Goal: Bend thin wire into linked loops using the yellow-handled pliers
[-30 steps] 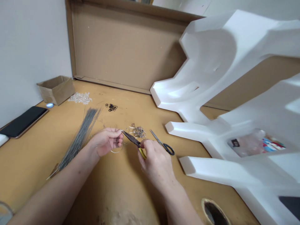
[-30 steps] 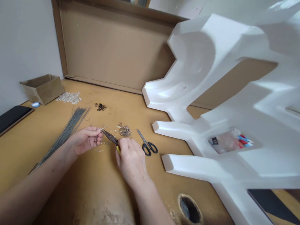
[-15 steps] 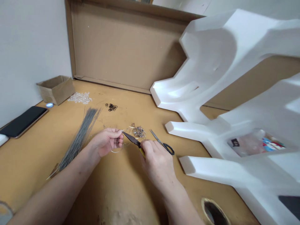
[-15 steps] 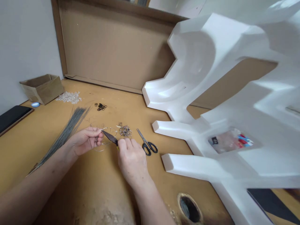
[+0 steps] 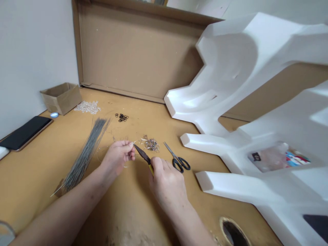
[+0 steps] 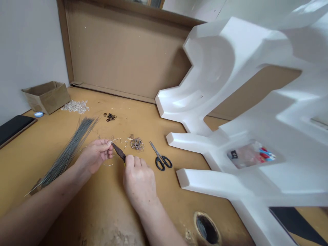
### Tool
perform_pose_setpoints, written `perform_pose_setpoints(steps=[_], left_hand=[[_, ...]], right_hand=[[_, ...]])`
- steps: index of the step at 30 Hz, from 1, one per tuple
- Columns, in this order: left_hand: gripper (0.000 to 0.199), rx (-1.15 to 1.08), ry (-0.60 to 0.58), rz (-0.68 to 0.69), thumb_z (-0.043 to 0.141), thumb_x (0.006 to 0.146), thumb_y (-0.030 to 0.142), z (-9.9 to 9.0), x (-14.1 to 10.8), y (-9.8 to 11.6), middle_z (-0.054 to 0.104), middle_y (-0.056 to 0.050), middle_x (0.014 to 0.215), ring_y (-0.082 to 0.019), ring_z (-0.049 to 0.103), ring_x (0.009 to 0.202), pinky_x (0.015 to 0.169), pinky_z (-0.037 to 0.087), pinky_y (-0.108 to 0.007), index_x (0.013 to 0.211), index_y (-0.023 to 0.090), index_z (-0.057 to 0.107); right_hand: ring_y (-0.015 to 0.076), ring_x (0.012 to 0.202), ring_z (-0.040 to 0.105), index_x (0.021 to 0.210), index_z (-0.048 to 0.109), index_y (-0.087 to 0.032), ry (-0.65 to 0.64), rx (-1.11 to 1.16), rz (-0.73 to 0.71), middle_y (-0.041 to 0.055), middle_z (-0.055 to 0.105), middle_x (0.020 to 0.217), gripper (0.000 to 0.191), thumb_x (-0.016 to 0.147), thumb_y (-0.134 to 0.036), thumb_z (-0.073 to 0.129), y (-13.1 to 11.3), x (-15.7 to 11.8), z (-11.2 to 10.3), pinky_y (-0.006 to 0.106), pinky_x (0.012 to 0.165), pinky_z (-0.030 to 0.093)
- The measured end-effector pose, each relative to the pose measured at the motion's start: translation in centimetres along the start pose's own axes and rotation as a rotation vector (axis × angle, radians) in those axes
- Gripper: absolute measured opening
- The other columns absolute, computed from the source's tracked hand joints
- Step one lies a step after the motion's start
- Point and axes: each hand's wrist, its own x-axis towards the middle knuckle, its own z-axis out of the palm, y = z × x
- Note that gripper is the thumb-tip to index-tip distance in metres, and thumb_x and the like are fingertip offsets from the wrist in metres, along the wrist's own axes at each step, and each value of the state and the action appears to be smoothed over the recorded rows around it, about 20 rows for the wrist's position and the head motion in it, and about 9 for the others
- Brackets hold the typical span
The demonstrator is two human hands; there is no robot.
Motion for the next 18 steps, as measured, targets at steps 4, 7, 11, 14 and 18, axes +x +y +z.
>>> perform_pose_setpoints(steps=[4, 7, 11, 14, 18], left_hand=[[0.02, -0.005, 0.008, 0.04, 0.05, 0.071, 0.008, -0.1, 0.1, -0.6, 0.049, 0.001, 0.046, -0.006, 0.043, 0.041, 0.045, 0.036, -0.02, 0.051, 0.012, 0.05], [0.019, 0.009, 0.016, 0.072, 0.053, 0.069, 0.011, -0.1, 0.1, -0.9, 0.047, 0.002, 0.045, -0.006, 0.042, 0.041, 0.045, 0.035, -0.02, 0.05, 0.013, 0.049], [0.018, 0.03, 0.021, 0.099, 0.053, 0.068, 0.011, 0.1, 0.0, -1.0, 0.046, 0.003, 0.044, -0.006, 0.041, 0.041, 0.045, 0.035, -0.02, 0.05, 0.013, 0.048], [0.018, 0.045, 0.036, 0.102, 0.054, 0.067, 0.012, 0.2, 0.0, -0.9, 0.046, 0.003, 0.044, -0.006, 0.04, 0.041, 0.045, 0.034, -0.02, 0.05, 0.014, 0.048], [0.016, 0.056, 0.032, 0.108, 0.055, 0.065, 0.013, 0.1, 0.1, -0.9, 0.046, 0.003, 0.044, -0.005, 0.04, 0.041, 0.045, 0.034, -0.02, 0.05, 0.014, 0.048]], right_hand=[[0.0131, 0.045, 0.045, 0.062, 0.043, -0.019, -0.057, 0.006, 0.032, 0.0004, 0.048, 0.048, 0.018, 0.069, -0.003, 0.037, -0.6, -0.3, -0.3, 0.023, 0.044, 0.025], [0.0132, 0.042, 0.045, 0.065, 0.042, -0.019, -0.141, 0.044, 0.084, 0.0005, 0.05, 0.048, 0.015, 0.071, -0.005, 0.038, -0.9, -0.4, -0.6, 0.023, 0.041, 0.023], [0.0131, 0.037, 0.044, 0.068, 0.042, -0.019, -0.291, 0.145, 0.176, -0.0015, 0.048, 0.045, 0.01, 0.075, -0.012, 0.039, -1.3, -0.4, -0.8, 0.022, 0.038, 0.021], [0.0133, 0.036, 0.043, 0.069, 0.041, -0.02, -0.396, 0.224, 0.253, -0.0025, 0.046, 0.043, 0.009, 0.076, -0.015, 0.039, -1.4, -0.3, -0.9, 0.022, 0.038, 0.021], [0.0127, 0.036, 0.041, 0.069, 0.038, -0.021, -0.472, 0.38, 0.358, -0.0042, 0.044, 0.043, 0.008, 0.076, -0.018, 0.039, -1.2, 0.0, -0.7, 0.021, 0.04, 0.024]])
